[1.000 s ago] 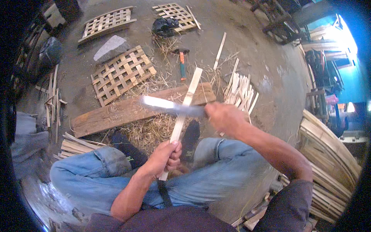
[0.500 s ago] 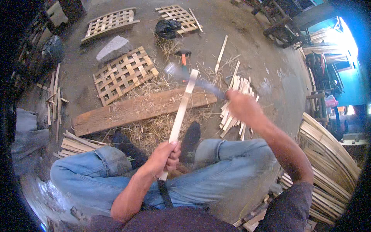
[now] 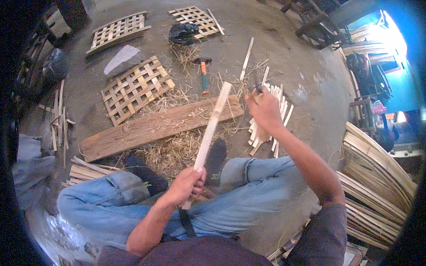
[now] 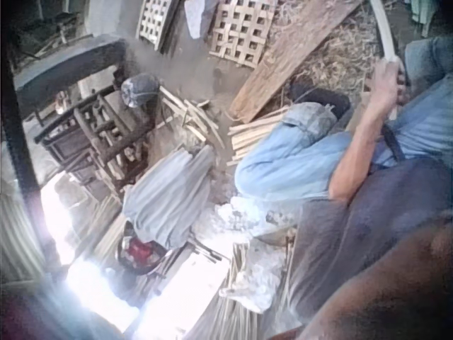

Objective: The person sits on the floor and uses a knife to shave thin strips from a wooden stick. They repeatedly scrape the blade along the wood to remove shavings and occasionally inspect the stick.

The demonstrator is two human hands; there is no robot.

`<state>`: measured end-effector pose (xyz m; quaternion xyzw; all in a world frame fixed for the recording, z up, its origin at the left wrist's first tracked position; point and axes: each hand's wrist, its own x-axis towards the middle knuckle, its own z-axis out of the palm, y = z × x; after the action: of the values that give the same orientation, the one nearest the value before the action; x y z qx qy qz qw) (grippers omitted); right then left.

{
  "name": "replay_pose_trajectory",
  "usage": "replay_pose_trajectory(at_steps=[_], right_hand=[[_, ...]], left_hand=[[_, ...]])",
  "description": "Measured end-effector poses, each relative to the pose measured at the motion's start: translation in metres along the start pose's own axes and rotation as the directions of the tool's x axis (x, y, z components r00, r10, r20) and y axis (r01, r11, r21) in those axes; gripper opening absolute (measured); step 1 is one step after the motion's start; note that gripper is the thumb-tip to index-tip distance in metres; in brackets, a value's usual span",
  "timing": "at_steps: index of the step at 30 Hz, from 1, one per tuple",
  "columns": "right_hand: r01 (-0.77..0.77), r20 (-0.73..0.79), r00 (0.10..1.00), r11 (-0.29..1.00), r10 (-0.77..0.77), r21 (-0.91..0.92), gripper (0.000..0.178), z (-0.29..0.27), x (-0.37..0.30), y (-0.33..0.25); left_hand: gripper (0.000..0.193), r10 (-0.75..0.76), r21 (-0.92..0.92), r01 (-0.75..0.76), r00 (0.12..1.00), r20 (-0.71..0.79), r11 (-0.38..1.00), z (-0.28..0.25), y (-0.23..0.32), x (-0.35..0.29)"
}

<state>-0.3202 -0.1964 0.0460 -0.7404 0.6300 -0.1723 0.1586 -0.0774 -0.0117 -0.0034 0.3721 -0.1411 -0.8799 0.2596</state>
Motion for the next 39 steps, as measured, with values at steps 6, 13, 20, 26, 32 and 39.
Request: replay_pose_trajectory(at_steps=[6, 13, 20, 26, 32, 39], right_hand=[[-0.212, 0.125, 0.977, 0.841, 0.172, 0.497, 0.032, 0.043, -0.018, -0.041], [-0.239, -0.054, 0.956, 0.869, 0.29, 0.434, 0.031, 0.04, -0.022, -0.053], [-0.345, 0.199, 0.932, 0.579, 0.301, 0.738, 0.023, 0.042, -0.029, -0.066], [-0.25, 0.368, 0.929, 0.81, 0.046, 0.53, 0.025, 0.048, -0.044, -0.088], [0.492, 0.605, 0.741, 0.849, -0.291, -0.194, 0.02, 0.019, -0.076, -0.076], [0.675, 0.586, 0.696, 0.656, -0.415, -0.338, 0.012, 0.015, -0.084, -0.072]], left_hand=[[0.029, 0.066, 0.192, -0.111, 0.972, 0.228, 0.975, -0.011, 0.0, -0.001], [0.034, 0.063, 0.349, -0.127, 0.98, 0.19, 0.929, -0.018, 0.014, -0.009], [0.043, 0.164, 0.311, -0.242, 0.953, 0.256, 0.919, -0.021, 0.025, -0.011], [0.037, 0.249, -0.046, -0.251, 0.968, -0.028, 0.967, -0.012, 0.019, -0.002], [0.032, 0.326, 0.266, -0.254, 0.905, -0.273, 0.93, -0.019, 0.009, 0.001], [0.026, 0.27, 0.28, -0.19, 0.92, -0.285, 0.941, -0.015, 0.009, 0.001]])
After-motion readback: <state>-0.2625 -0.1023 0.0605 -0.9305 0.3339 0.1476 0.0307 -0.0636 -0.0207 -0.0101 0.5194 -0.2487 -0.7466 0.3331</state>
